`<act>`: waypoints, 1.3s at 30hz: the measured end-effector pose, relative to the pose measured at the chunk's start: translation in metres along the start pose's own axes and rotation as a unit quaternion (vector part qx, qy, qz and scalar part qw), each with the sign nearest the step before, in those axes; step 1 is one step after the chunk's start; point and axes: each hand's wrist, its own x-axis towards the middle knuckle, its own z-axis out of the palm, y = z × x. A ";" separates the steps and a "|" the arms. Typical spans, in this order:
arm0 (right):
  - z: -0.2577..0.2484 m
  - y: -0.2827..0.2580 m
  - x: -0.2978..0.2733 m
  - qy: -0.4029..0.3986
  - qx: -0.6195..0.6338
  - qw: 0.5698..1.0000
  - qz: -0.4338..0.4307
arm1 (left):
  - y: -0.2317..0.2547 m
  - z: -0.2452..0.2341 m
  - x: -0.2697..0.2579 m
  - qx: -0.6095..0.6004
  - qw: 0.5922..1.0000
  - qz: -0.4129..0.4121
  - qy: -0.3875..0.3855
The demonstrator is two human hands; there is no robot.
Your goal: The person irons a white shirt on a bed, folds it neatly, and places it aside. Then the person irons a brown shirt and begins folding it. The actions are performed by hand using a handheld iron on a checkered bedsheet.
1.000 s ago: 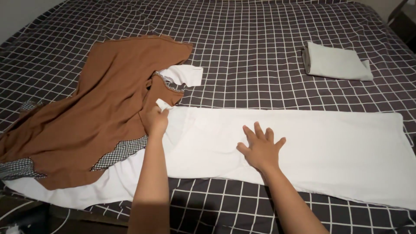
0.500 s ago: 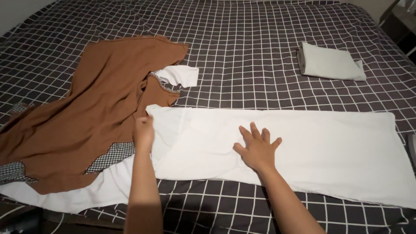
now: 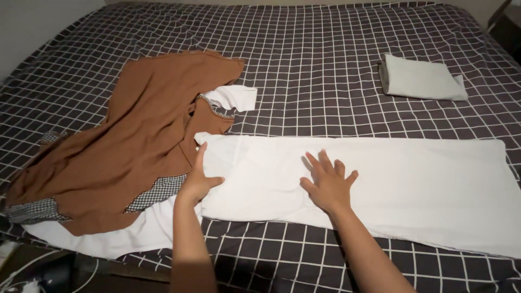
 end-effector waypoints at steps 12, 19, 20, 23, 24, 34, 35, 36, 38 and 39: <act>0.001 0.008 -0.005 0.014 0.066 0.981 -0.183 | -0.014 0.017 0.012 -0.287 0.936 0.202 -0.015; 0.015 0.036 0.005 0.278 0.052 0.918 -0.279 | 0.154 0.084 -0.055 -0.196 0.945 0.260 -0.008; -0.003 0.033 -0.009 0.172 0.462 0.860 -0.130 | 0.174 0.103 -0.060 -0.178 0.943 0.279 -0.026; -0.017 0.075 -0.014 0.101 0.807 0.581 0.007 | 0.224 0.175 -0.064 -0.094 0.942 0.313 -0.077; -0.016 0.098 -0.010 0.165 0.828 0.535 -0.030 | 0.239 0.201 -0.064 -0.027 0.940 0.323 -0.104; 0.003 0.404 0.006 0.157 0.913 0.369 0.069 | 0.238 0.362 -0.110 0.202 0.791 0.473 -0.331; 0.005 0.424 0.007 0.199 0.888 0.412 0.053 | 0.234 0.344 -0.115 0.237 0.790 0.477 -0.303; 0.007 0.444 0.008 0.241 0.858 0.453 0.037 | 0.230 0.327 -0.120 0.271 0.788 0.481 -0.274; -0.020 0.396 -0.010 0.239 0.822 0.515 0.053 | 0.214 0.309 -0.117 0.307 0.775 0.473 -0.285; -0.033 0.372 -0.018 0.235 0.781 0.574 0.066 | 0.206 0.300 -0.115 0.343 0.761 0.466 -0.292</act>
